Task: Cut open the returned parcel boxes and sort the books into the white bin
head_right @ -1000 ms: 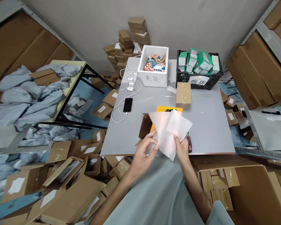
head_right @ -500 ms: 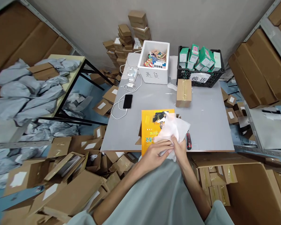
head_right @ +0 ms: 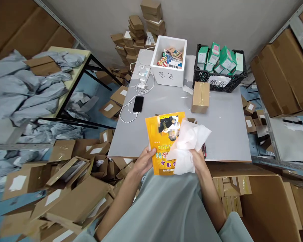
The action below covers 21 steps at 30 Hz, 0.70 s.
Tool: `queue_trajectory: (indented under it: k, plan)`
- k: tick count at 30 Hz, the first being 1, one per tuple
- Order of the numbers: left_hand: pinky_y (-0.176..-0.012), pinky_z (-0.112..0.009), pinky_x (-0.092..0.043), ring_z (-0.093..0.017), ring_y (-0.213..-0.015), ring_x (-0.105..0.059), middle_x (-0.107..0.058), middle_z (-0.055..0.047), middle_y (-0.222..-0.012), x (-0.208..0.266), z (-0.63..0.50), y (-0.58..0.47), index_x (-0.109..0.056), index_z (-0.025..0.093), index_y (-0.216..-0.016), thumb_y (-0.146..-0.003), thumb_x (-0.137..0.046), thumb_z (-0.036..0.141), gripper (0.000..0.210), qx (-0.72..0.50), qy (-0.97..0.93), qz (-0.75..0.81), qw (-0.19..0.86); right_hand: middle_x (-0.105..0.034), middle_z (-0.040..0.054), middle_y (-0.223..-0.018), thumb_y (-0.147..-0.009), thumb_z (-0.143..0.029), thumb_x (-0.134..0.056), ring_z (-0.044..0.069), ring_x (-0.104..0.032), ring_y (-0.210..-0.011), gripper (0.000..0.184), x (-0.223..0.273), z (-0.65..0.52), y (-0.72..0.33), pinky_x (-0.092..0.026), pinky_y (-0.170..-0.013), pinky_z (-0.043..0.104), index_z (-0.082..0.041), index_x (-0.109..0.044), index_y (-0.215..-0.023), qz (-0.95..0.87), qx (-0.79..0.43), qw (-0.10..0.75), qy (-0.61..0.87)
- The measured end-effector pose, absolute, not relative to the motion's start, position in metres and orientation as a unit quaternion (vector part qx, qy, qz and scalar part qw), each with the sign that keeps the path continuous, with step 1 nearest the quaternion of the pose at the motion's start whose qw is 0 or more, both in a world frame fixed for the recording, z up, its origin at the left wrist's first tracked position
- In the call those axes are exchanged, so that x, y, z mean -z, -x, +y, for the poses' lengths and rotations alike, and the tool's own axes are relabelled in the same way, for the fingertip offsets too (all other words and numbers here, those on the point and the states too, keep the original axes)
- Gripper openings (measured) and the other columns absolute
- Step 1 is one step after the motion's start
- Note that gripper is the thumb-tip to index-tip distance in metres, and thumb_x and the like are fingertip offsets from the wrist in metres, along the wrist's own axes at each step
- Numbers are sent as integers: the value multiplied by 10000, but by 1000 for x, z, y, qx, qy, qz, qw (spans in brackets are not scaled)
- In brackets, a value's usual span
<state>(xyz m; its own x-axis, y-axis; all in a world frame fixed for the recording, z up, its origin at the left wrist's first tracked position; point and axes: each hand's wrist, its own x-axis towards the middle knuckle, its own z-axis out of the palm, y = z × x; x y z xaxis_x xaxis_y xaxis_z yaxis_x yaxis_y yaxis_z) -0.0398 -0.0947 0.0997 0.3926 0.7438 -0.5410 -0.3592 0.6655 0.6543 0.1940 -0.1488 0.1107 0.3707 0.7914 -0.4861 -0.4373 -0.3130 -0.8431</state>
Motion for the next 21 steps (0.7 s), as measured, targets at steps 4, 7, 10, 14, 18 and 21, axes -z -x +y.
queue_trajectory:
  k: [4,7,10,14,18,21]
  plan:
    - [-955,-445,-708,-372,-1034,-858,-881,-151,-1048,-102,-95,46,-798,142,-1038,-593,-1097,544,670,-381,-192,490,760,-854,104,-1276,-705,-573,-954,376,-741,-1352,613,-114,-141,-195,-632,-1125,481,-222,-835,-1193,-161,-537,543,626]
    - [-934,-432,-715,-366,-1013,-861,-881,-151,-1047,-99,-95,49,-802,138,-1032,-577,-1105,521,667,-380,-197,497,754,-855,104,-1268,-724,-590,-928,369,-746,-1333,595,-116,-137,-198,-632,-1115,478,-225,-834,-1184,-195,-511,542,638]
    - [-947,-443,-713,-369,-1029,-858,-880,-156,-1067,-98,-95,49,-807,137,-1061,-609,-1096,503,650,-373,-200,479,769,-861,94,-1228,-762,-583,-898,358,-759,-1295,548,-117,-139,-203,-641,-1084,464,-226,-829,-1172,-217,-511,536,636]
    - [-1079,-448,-662,-350,-1191,-823,-849,-144,-1279,-101,-93,45,-763,189,-1349,-690,-1074,371,751,-402,-215,443,772,-867,85,-1120,-749,-560,-906,344,-802,-1139,494,-112,-150,-206,-677,-964,443,-226,-820,-1103,-225,-542,520,621]
    - [-1205,-456,-579,-341,-1388,-728,-778,-125,-1460,-101,-92,38,-698,253,-1499,-795,-1008,338,774,-399,-225,412,788,-867,80,-1062,-707,-555,-927,350,-820,-1042,513,-103,-151,-195,-691,-928,480,-236,-802,-1090,-194,-591,521,585]
    - [-1283,-489,-506,-359,-1528,-614,-707,-114,-1574,-101,-94,31,-673,281,-1554,-826,-974,348,790,-379,-229,383,811,-866,85,-1105,-714,-583,-930,368,-807,-1129,509,-98,-144,-183,-675,-996,511,-258,-806,-1085,-232,-598,525,559]
